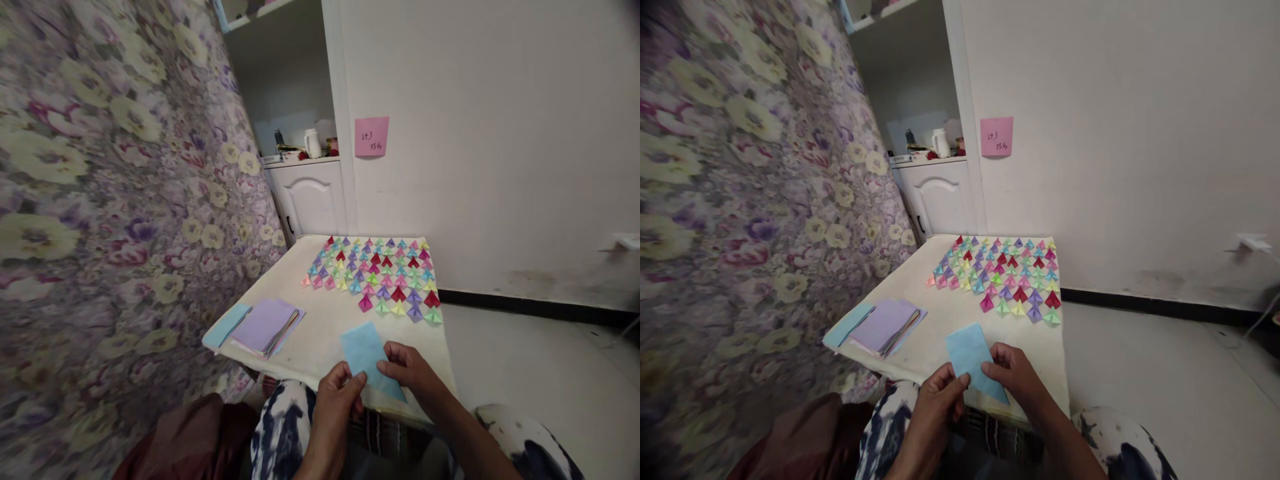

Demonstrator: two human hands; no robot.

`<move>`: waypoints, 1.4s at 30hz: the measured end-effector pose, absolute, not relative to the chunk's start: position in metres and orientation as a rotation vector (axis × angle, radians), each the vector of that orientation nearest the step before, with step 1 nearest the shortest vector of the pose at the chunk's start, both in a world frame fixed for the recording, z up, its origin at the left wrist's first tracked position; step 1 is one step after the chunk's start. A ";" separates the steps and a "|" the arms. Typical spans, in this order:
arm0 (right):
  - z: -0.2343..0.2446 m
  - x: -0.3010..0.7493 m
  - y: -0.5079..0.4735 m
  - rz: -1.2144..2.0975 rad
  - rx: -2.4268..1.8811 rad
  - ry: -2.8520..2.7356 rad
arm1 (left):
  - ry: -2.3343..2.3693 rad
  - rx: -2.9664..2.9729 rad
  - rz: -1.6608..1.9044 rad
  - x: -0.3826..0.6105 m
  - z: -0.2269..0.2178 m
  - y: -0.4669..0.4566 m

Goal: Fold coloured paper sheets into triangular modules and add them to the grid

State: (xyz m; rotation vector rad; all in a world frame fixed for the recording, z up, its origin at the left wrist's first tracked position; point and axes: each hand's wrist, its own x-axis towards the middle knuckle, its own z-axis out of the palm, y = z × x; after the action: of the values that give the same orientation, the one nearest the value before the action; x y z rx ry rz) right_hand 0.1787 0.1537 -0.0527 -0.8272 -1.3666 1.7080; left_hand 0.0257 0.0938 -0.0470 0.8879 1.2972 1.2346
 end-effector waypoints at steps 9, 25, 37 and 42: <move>-0.043 0.178 0.150 1.688 -0.835 -1.360 | 1.256 0.858 1.265 0.027 -0.040 0.089; -0.049 0.176 0.151 1.697 -0.751 -1.489 | 1.232 0.753 1.359 0.017 -0.016 0.089; -0.046 0.178 0.144 1.807 -0.669 -1.472 | 0.963 0.533 1.304 0.019 -0.008 0.090; -0.038 0.178 0.142 1.868 -0.622 -1.441 | 0.879 0.441 1.238 0.021 -0.012 0.088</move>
State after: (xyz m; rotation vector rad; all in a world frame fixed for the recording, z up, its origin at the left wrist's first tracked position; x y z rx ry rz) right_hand 0.1782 0.1422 -0.0380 -0.6222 -1.4414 1.8675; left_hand 0.0211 0.0880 -0.0116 0.4407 0.8787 1.2377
